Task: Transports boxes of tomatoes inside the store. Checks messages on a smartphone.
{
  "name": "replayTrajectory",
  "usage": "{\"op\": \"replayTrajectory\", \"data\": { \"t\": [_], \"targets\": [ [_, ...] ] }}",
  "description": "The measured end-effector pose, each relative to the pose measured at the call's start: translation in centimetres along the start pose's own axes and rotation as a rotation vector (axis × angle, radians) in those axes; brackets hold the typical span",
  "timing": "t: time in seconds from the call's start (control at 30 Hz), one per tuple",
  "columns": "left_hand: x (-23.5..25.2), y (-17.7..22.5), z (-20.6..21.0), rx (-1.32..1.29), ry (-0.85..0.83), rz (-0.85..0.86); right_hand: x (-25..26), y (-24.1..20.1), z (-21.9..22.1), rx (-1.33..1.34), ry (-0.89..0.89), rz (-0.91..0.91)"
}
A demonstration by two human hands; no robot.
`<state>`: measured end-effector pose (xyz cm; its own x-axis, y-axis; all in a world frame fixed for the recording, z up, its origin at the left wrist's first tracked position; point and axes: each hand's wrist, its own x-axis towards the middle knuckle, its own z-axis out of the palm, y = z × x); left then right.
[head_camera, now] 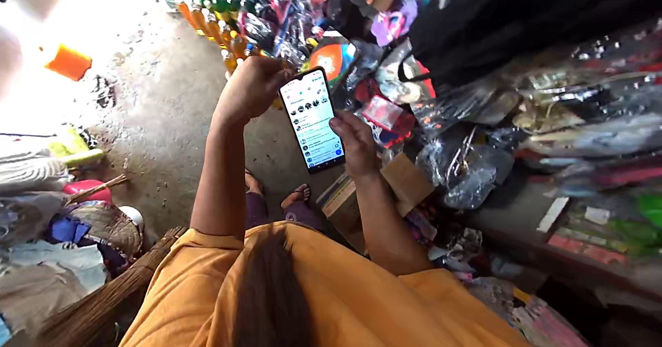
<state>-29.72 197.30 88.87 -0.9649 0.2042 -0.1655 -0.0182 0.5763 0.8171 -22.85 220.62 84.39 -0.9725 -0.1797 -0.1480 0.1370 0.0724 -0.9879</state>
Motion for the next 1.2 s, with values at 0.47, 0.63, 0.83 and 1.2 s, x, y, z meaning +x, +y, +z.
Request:
{"op": "replayTrajectory", "data": {
  "t": [0.47,0.63,0.83,1.2],
  "targets": [
    [-9.8,-16.2,-24.7,-0.073,0.224,-0.175,10.1,-3.2,27.1,0.310,-0.543,0.250],
    [-10.5,-20.7,-30.2,-0.196,0.288,-0.184,13.3,-2.0,33.6,0.720,-0.869,0.589],
    [-9.3,-26.0,-36.2,-0.246,0.328,-0.238,19.6,-2.1,40.8,0.745,-0.990,0.724],
    [-10.1,-38.6,-44.5,-0.640,0.898,-0.287,38.8,-8.6,55.4,0.550,-1.372,0.786]
  ]
}}
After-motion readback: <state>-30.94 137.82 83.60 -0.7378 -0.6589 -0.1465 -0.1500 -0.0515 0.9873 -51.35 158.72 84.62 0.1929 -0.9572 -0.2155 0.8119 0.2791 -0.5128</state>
